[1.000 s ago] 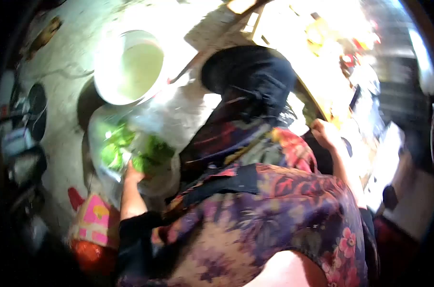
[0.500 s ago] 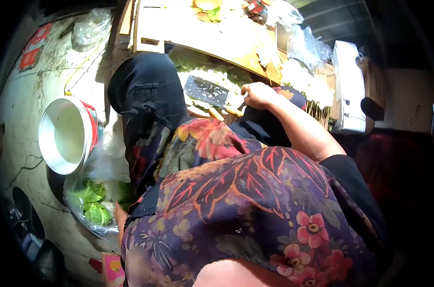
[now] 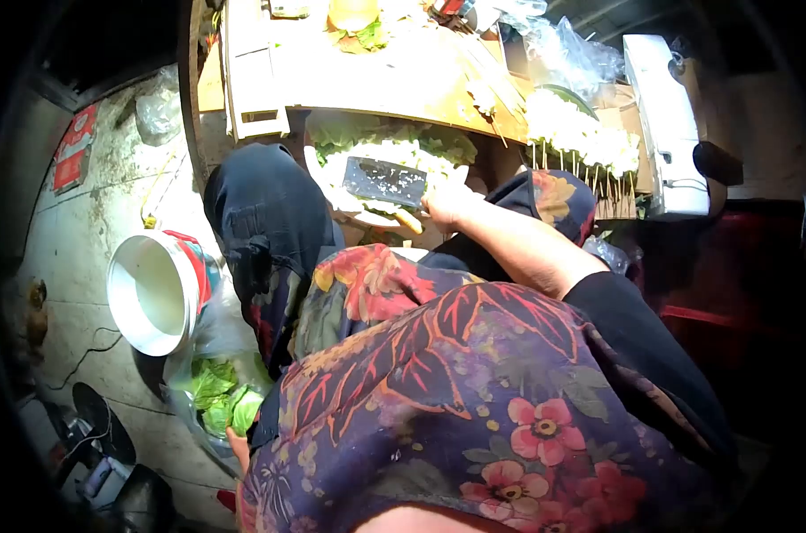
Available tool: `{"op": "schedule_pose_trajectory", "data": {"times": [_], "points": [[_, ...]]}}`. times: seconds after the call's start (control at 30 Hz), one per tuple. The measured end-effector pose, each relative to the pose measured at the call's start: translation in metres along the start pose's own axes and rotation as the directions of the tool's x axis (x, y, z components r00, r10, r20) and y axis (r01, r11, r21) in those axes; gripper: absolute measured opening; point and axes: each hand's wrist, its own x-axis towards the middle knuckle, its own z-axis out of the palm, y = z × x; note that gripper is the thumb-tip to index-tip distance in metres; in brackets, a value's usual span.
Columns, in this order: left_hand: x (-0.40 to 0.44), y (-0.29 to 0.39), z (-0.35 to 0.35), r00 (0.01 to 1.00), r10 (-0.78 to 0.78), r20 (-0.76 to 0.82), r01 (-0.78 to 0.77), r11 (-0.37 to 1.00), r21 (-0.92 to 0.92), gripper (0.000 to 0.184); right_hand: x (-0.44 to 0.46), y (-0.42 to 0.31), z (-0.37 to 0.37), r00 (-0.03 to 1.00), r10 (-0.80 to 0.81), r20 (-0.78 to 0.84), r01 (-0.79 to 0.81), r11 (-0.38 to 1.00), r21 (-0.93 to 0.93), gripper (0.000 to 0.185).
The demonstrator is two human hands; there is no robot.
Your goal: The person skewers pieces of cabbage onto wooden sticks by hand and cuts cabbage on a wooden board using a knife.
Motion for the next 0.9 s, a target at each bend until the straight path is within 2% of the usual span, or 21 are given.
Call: {"op": "schedule_pose_trajectory", "data": {"times": [0.03, 0.1, 0.13, 0.2, 0.23, 0.27, 0.3, 0.33, 0.4, 0.43, 0.5, 0.53, 0.57, 0.6, 0.63, 0.7, 0.73, 0.77, 0.8, 0.83, 0.9], "points": [[-0.006, 0.002, -0.009, 1.0, 0.028, -0.007, -0.028, 0.998, -0.053, 0.057, -0.009, -0.008, -0.001, 0.987, 0.052, -0.15, -0.064, 0.995, -0.078, 0.028], [-0.015, 0.015, -0.026, 0.994, 0.106, -0.022, -0.108, 0.983, -0.15, 0.056, 0.006, 0.0, 0.013, 0.996, -0.006, 0.086, 0.0, 0.997, 0.074, 0.039], [-0.017, 0.019, -0.034, 0.987, 0.157, -0.038, -0.162, 0.967, -0.196, 0.055, 0.008, 0.0, 0.016, 0.997, -0.008, 0.073, 0.001, 0.996, 0.089, 0.039], [-0.027, 0.065, -0.047, 0.973, 0.223, -0.058, -0.23, 0.918, -0.322, 0.053, 0.008, -0.005, 0.019, 0.998, -0.017, 0.063, 0.02, 0.999, -0.049, 0.039], [-0.033, 0.103, -0.05, 0.959, 0.275, -0.075, -0.282, 0.873, -0.399, 0.052, 0.01, -0.004, 0.019, 0.999, -0.017, 0.049, 0.019, 0.999, -0.034, 0.039], [-0.037, 0.142, -0.053, 0.936, 0.339, -0.094, -0.341, 0.809, -0.478, 0.051, 0.01, -0.003, 0.018, 0.994, -0.042, 0.099, 0.034, 0.997, 0.076, 0.037], [-0.038, 0.186, -0.056, 0.901, 0.418, -0.117, -0.408, 0.723, -0.558, 0.05, 0.011, -0.002, 0.018, 0.987, -0.075, 0.144, 0.047, 0.982, 0.185, 0.036], [-0.037, 0.231, -0.058, 0.859, 0.496, -0.125, -0.455, 0.629, -0.63, 0.05, 0.015, -0.005, 0.019, 0.985, -0.095, 0.142, 0.083, 0.993, 0.087, 0.033], [-0.039, 0.321, -0.061, 0.746, 0.649, -0.149, -0.521, 0.43, -0.737, 0.048, 0.0, -0.005, 0.002, 0.992, -0.088, 0.095, 0.07, 0.98, 0.185, 0.027], [-0.041, 0.365, -0.061, 0.682, 0.717, -0.145, -0.523, 0.339, -0.782, 0.047, -0.006, -0.006, -0.004, 0.995, -0.078, 0.069, 0.056, 0.96, 0.273, 0.026], [-0.045, 0.447, -0.054, 0.568, 0.815, -0.117, -0.491, 0.22, -0.843, 0.045, 0.008, -0.006, 0.006, 0.993, -0.103, 0.06, 0.079, 0.945, 0.318, 0.022], [-0.044, 0.484, -0.049, 0.524, 0.846, -0.097, -0.478, 0.197, -0.856, 0.045, 0.007, -0.007, 0.005, 0.992, -0.117, -0.05, 0.127, 0.92, 0.37, 0.022], [-0.043, 0.52, -0.042, 0.484, 0.872, -0.077, -0.478, 0.19, -0.857, 0.044, 0.005, -0.009, 0.003, 0.981, -0.121, -0.151, 0.175, 0.892, 0.416, 0.022], [-0.034, 0.548, -0.032, 0.447, 0.886, -0.123, -0.647, 0.226, -0.728, 0.052, -0.003, -0.013, -0.007, 0.978, -0.127, -0.167, 0.188, 0.883, 0.43, 0.022], [-0.007, 0.569, -0.027, 0.373, 0.923, -0.099, -0.721, 0.221, -0.657, 0.053, -0.019, -0.013, -0.024, 0.981, -0.116, -0.158, 0.183, 0.831, 0.526, 0.024], [-0.021, 0.641, 0.015, 0.46, 0.886, -0.051, -0.643, 0.294, -0.708, 0.06, -0.035, -0.008, -0.035, 0.984, -0.083, -0.156, 0.163, 0.761, 0.628, 0.025], [-0.024, 0.666, 0.033, 0.415, 0.91, 0.005, -0.573, 0.266, -0.775, 0.06, -0.04, -0.004, -0.034, 0.962, -0.057, -0.266, 0.23, 0.693, 0.683, 0.027], [-0.02, 0.689, 0.051, 0.468, 0.883, 0.041, -0.615, 0.359, -0.702, 0.063, -0.045, 0.001, -0.033, 0.93, -0.017, -0.368, 0.298, 0.623, 0.723, 0.029], [-0.02, 0.706, 0.065, 0.5, 0.861, 0.093, -0.614, 0.429, -0.662, 0.065, -0.054, 0.008, -0.04, 0.919, -0.008, -0.394, 0.334, 0.546, 0.768, 0.033], [-0.021, 0.72, 0.08, 0.533, 0.835, 0.14, -0.614, 0.495, -0.615, 0.067, -0.064, 0.015, -0.042, 0.921, 0.015, -0.389, 0.32, 0.539, 0.779, 0.033], [-0.011, 0.738, 0.106, 0.627, 0.753, 0.2, -0.565, 0.617, -0.548, 0.07, -0.087, 0.026, -0.049, 0.884, 0.152, -0.442, 0.35, 0.412, 0.841, 0.036]]}}
